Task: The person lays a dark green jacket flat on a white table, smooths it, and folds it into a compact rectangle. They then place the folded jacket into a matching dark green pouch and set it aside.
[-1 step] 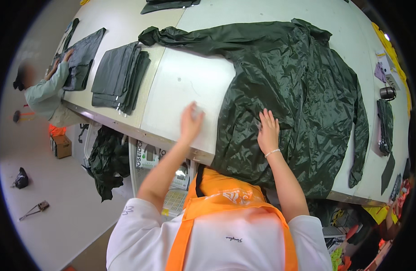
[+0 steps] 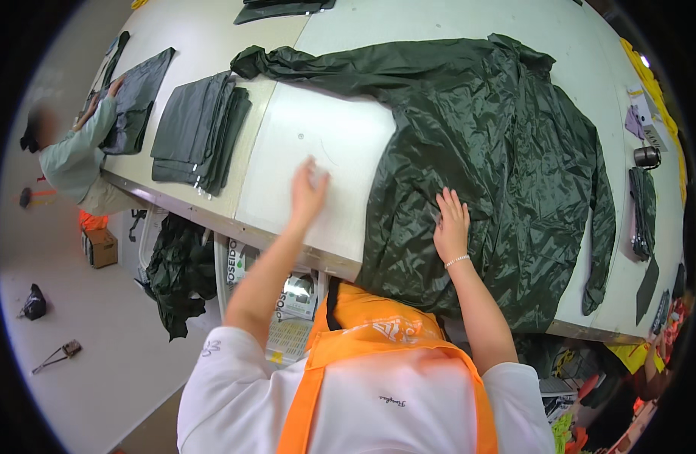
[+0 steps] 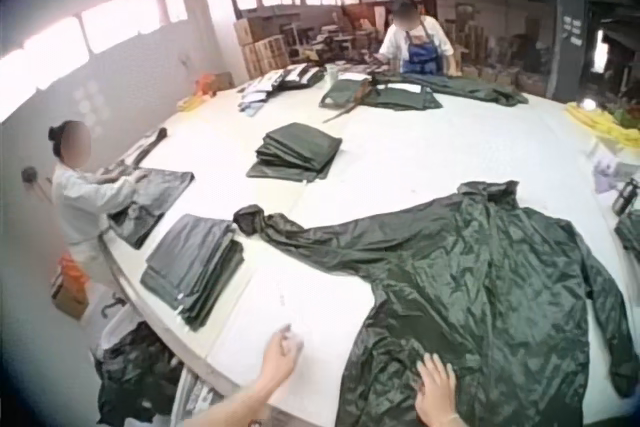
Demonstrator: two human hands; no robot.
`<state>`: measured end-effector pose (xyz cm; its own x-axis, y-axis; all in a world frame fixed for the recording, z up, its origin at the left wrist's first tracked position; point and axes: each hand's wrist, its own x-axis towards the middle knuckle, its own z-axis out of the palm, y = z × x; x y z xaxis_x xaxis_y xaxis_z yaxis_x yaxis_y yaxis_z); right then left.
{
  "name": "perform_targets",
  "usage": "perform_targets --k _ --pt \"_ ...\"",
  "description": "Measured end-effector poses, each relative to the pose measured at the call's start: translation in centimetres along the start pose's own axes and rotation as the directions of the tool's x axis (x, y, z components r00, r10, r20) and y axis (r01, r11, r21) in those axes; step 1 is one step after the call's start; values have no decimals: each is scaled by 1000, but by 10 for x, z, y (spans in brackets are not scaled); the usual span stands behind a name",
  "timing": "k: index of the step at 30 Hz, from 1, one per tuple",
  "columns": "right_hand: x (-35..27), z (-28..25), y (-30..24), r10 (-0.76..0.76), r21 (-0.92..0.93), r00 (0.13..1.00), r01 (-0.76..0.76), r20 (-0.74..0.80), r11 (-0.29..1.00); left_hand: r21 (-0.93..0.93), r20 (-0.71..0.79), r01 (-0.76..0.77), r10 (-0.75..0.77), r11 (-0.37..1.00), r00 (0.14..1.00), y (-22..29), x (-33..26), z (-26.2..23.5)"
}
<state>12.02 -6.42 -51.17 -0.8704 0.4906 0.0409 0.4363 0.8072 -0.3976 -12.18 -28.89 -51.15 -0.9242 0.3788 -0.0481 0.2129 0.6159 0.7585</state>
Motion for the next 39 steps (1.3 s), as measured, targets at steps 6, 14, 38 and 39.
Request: perform_targets --k 6,14,38,39 --pt "2 4 -2 -15 -87 998 10 -59 996 217 -344 -43 117 975 932 -50 272 -77" --pt "11 2 -6 1 -80 997 -7 -78 997 129 -363 222 -162 966 918 -55 381 -112" --pt "6 -98 -125 197 945 950 -278 244 171 -275 -351 -524 423 806 835 110 -127 -73" --pt "4 -97 -125 178 952 961 -242 210 186 -249 -286 -512 443 822 850 118 -122 -72"
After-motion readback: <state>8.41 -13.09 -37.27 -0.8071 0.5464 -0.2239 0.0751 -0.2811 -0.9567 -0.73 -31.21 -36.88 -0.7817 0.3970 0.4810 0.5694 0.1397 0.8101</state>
